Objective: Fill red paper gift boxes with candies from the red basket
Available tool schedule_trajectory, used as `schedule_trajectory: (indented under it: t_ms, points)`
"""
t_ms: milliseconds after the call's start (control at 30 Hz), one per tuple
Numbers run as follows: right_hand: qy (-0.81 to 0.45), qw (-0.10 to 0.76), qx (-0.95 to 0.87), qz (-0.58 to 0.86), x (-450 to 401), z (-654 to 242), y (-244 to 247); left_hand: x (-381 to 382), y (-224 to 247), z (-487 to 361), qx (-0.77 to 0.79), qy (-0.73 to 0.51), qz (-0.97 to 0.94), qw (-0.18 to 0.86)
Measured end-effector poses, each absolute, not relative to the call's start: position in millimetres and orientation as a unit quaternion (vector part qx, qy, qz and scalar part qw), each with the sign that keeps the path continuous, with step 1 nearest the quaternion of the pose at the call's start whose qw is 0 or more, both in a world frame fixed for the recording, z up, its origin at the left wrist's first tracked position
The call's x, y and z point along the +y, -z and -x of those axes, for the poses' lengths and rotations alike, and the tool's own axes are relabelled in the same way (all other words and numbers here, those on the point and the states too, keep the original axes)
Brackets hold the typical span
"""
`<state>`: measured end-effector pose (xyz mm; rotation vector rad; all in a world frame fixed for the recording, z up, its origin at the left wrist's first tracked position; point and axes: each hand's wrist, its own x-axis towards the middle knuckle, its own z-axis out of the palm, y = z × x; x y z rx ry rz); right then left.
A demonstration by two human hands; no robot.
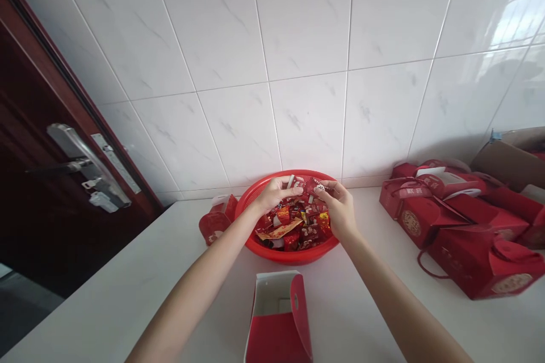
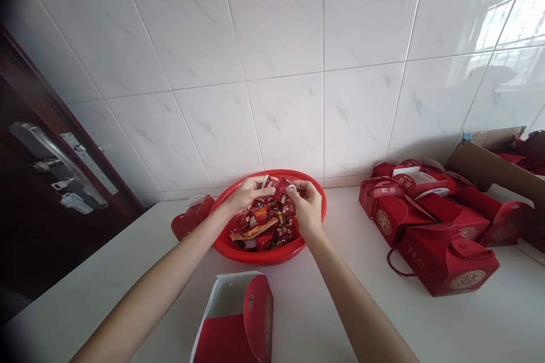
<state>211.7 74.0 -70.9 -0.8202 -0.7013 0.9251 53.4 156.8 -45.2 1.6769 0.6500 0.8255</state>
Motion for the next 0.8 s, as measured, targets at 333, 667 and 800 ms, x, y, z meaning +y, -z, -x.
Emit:
schedule_trajectory:
  t_ms: [333, 667, 800]
  points:
    - [-0.469, 0.718, -0.353, 0.375, 69, -212, 66, 149, 45, -58, 0.242, -0.338, -0.743, 0.524]
    - [-0.415, 0.764, -0.3, 0.394, 75, -215, 72, 183, 60, -48, 0.428, -0.407, -0.711, 0.381]
    - [-0.404, 0.779, -0.281, 0.389, 77, -214, 73, 207, 71, -38, 0.489, -0.365, -0.725, 0.32]
